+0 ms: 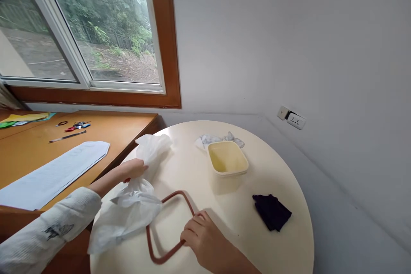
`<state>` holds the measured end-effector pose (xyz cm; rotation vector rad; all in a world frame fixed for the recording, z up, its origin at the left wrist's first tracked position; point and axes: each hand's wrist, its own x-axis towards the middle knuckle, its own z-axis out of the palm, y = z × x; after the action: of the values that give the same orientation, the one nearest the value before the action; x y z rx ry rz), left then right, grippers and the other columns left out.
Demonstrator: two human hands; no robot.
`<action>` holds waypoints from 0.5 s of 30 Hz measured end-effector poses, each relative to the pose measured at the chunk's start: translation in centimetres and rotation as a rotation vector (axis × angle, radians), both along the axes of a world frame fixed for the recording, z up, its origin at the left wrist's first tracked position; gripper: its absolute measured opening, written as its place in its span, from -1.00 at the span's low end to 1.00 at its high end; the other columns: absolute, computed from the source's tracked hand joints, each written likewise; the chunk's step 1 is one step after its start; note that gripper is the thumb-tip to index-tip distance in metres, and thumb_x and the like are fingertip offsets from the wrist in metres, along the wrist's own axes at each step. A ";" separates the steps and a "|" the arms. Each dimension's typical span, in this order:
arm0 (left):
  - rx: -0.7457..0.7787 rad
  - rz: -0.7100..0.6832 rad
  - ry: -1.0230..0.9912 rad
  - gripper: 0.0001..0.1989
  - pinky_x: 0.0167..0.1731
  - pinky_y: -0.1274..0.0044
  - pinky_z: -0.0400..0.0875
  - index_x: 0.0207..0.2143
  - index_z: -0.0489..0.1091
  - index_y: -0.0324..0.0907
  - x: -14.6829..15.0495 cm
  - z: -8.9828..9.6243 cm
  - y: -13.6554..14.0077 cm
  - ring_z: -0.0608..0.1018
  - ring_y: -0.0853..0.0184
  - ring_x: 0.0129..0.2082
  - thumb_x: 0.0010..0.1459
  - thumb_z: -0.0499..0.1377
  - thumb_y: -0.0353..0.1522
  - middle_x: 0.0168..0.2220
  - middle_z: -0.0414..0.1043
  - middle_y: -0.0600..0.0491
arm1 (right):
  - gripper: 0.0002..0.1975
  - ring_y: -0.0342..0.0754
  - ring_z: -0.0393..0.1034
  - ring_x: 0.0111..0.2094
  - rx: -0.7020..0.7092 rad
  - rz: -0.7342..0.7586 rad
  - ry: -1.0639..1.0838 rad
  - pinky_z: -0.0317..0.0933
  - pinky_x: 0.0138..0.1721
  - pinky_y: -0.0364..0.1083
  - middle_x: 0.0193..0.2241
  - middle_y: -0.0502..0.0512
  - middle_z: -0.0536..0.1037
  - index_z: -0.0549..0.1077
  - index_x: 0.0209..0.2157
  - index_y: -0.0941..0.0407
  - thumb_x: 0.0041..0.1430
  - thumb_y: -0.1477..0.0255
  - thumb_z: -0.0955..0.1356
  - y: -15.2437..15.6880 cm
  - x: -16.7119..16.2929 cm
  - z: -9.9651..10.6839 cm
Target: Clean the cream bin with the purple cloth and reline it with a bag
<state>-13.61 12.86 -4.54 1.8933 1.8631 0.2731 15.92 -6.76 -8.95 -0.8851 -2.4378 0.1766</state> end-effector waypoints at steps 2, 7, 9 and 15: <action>-0.069 -0.030 0.121 -0.69 -0.53 0.14 0.33 -0.77 0.27 -0.13 0.4 0.3 -0.3 0.45 -0.06 -0.69 -0.33 0.24 -0.11 -0.90 0.03 0.08 | -0.88 -0.14 0.28 -0.42 0.061 -0.024 0.082 0.20 -0.31 -0.10 -0.48 0.00 0.44 0.33 -0.42 0.11 0.15 0.57 0.22 -1.3 1.6 1.9; -0.056 -0.119 0.283 -0.63 -0.40 0.17 0.33 -0.84 0.06 -0.12 1.1 1.1 -1.0 0.49 -0.05 -0.51 -0.47 0.29 -0.31 -0.80 0.12 0.08 | -0.78 -0.07 0.36 -0.33 0.230 -0.186 0.183 0.21 -0.09 0.05 -0.40 0.08 0.47 0.33 -0.21 0.10 0.14 0.61 0.19 -2.7 8.1 5.8; -0.038 -0.139 0.327 -0.64 -0.38 0.19 0.32 -0.81 0.06 -0.14 1.4 1.6 -1.1 0.50 -0.06 -0.43 -0.52 0.29 -0.35 -0.72 0.18 0.08 | -0.71 -0.03 0.38 -0.27 0.285 -0.315 0.177 0.21 -0.07 0.08 -0.33 0.10 0.48 0.32 -0.13 0.06 0.12 0.61 0.23 -2.4 11.5 6.1; -0.064 -0.187 0.423 -0.70 -0.44 0.27 0.32 -0.71 0.21 -0.17 3.1 4.4 -1.5 0.49 -0.04 -0.46 -0.46 0.27 -0.23 -0.59 0.34 -0.04 | -0.78 0.05 0.40 -0.24 0.307 -0.626 0.173 0.30 -0.19 0.07 -0.30 0.12 0.48 0.35 -0.16 0.02 0.13 0.50 0.26 1.3 20.6 2.9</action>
<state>-10.56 11.39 -0.12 2.1876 1.8993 -0.2667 36.51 -5.51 -6.10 -1.3639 -1.8559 -0.3261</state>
